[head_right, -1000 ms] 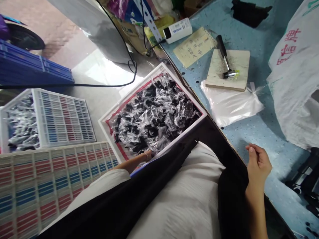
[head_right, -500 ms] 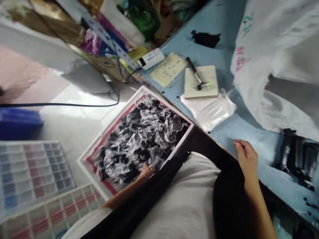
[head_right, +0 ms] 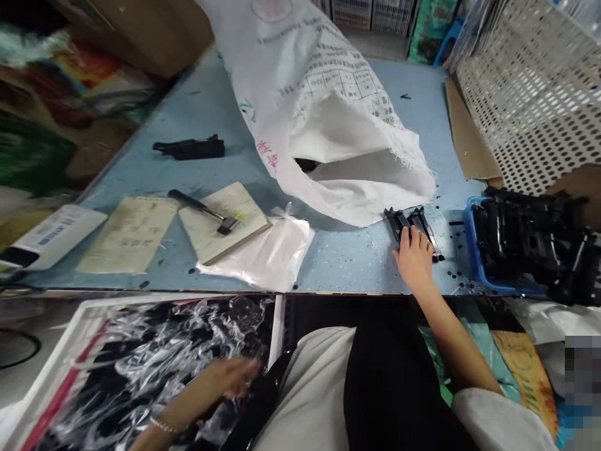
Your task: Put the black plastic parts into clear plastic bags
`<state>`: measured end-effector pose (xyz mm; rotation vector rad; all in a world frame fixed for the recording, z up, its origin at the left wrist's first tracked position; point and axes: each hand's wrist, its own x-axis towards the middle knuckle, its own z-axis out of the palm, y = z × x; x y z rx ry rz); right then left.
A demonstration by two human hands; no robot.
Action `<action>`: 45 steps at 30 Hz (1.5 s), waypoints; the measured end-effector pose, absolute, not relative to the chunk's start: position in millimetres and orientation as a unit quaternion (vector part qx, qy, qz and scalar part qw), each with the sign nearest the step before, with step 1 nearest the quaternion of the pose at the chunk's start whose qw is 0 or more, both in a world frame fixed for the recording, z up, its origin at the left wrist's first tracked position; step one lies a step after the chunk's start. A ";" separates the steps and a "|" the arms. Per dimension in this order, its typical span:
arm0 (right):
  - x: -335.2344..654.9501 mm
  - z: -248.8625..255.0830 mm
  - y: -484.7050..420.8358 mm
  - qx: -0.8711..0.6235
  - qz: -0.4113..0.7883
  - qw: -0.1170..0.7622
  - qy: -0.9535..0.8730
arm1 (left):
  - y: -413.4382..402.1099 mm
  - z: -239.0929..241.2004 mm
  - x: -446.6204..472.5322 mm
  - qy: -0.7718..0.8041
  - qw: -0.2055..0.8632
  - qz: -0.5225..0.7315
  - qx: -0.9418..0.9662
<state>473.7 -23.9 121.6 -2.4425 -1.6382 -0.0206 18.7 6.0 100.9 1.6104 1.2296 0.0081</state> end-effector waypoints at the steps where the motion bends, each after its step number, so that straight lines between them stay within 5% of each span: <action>1: 474.5 118.0 -23.5 -0.817 -0.003 0.093 -0.569 | 18.4 104.9 30.3 0.501 0.519 0.034 0.692; 5: 473.2 106.1 -23.9 -0.790 0.002 0.102 -0.604 | 73.7 113.8 106.6 0.493 0.265 0.247 0.791; 8: 482.6 101.6 -28.1 -0.804 0.016 0.114 -0.584 | 109.0 104.9 149.5 0.503 0.174 0.218 0.818; 11: 495.6 101.0 -33.4 -0.816 0.085 0.198 -0.536 | 133.6 95.6 150.4 0.540 0.238 0.215 0.778; 14: 493.1 107.2 -33.3 -0.796 0.215 0.373 -0.426 | 149.1 96.7 129.1 0.585 0.363 0.245 0.682; 18: 447.2 126.4 -13.3 -0.623 0.471 0.547 -0.302 | 154.9 105.5 115.8 0.578 0.520 0.270 0.568; 25: 318.9 131.4 63.0 -0.323 0.786 0.483 -0.210 | 142.3 105.5 124.7 0.567 0.529 0.323 0.542; 33: 327.2 109.5 77.7 -0.382 0.748 0.514 -0.175 | 126.1 113.8 102.2 0.475 0.170 0.299 0.810; 37: 352.3 116.8 36.1 -0.382 0.760 0.488 -0.197 | 128.5 108.1 108.4 0.493 0.182 0.276 0.805; 42: 346.7 105.8 16.0 -0.283 0.891 0.342 -0.090 | 123.9 111.5 112.8 0.458 0.186 0.258 0.830; 45: 328.7 95.0 34.6 -0.282 0.892 0.348 -0.054 | 99.8 119.0 114.7 0.392 0.147 0.245 0.874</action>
